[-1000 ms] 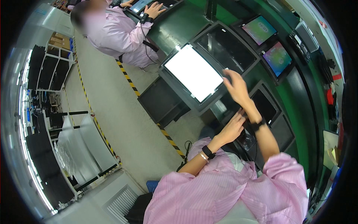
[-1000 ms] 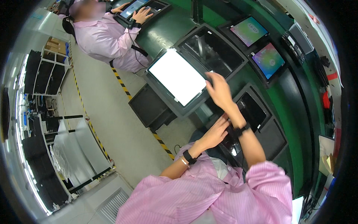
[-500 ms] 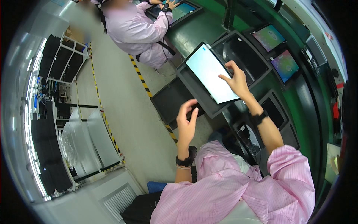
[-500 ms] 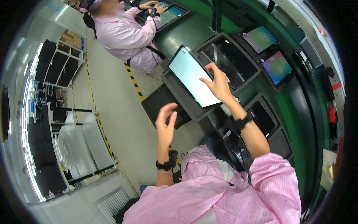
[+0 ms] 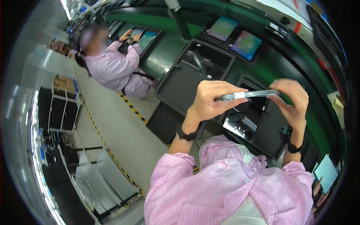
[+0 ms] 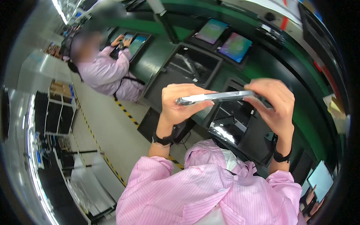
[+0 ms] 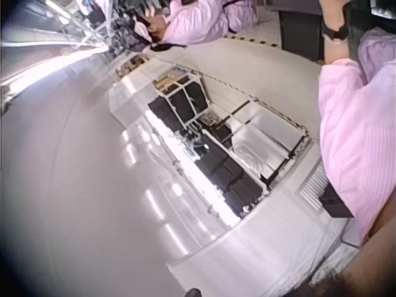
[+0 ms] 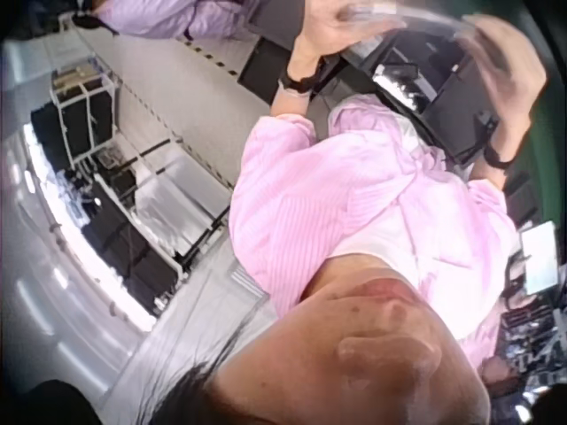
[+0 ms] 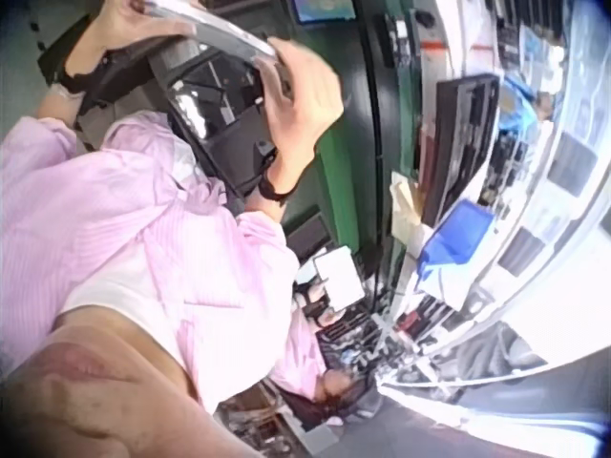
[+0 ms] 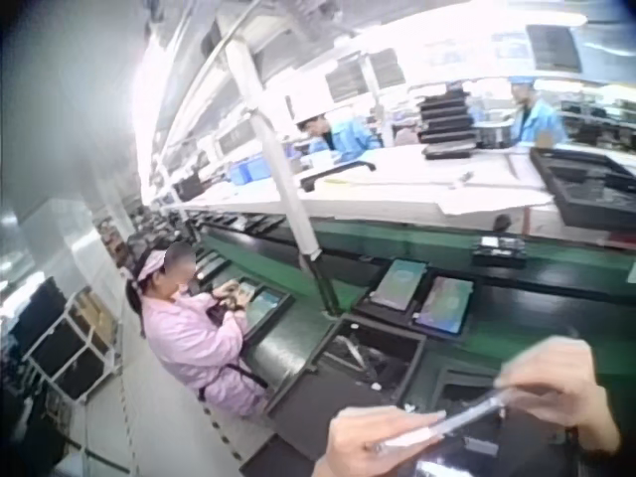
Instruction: Picking up electronic tablets from an assembly line, removing protective plastic, and placing them into testing docks.
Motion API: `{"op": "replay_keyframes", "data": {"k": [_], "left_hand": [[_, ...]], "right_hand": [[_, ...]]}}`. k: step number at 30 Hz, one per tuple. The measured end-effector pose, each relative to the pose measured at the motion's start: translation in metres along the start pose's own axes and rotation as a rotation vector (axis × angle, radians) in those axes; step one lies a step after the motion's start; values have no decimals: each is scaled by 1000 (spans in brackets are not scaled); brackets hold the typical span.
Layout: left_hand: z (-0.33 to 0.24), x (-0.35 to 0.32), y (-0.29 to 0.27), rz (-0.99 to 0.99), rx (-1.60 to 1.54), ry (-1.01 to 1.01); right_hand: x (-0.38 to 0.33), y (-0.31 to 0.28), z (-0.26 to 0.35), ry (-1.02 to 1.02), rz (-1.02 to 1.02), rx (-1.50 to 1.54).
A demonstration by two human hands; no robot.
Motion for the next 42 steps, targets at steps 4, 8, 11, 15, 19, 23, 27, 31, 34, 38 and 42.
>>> {"op": "replay_keyframes", "data": {"k": [4,8,11,15,19,23,27,31,34,38,42], "left_hand": [[17,3,37,-180,-194,-305],[5,23,74,126,-91,-178],[-21,32,105,379,0,94],[-9,35,63,-4,166,12],[34,-19,66,82,-606,-770],[18,-61,118,359,-1065,-785],[10,-66,128,356,-1301,-793],[3,-61,126,368,-1296,-825],[-4,-57,125,388,-1272,-709],[-4,-58,126,368,-1304,-770],[-2,-59,126,297,-1403,-866]], "right_hand": [[-24,-49,-7,124,-385,-432],[-48,-62,0,138,-79,-689],[-87,-31,-27,649,455,182],[-123,-22,-58,778,-115,251],[-157,-9,-97,1139,-681,873],[-157,18,-102,1216,-697,1525],[-159,28,-99,1227,-618,1682],[-161,29,-98,1231,-596,1718],[-159,28,-96,1198,-609,1778],[-156,27,-96,1230,-624,1713],[-156,25,-95,1276,-641,1674]]}}
Point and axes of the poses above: each hand's wrist, its own x-axis towards the middle knuckle, its own y-axis out of the palm, z = x × y, the point moved 5 cm from there along x, towards the middle knuckle, and after that the axes turned 4 degrees about -x, right-handed, at the moved point
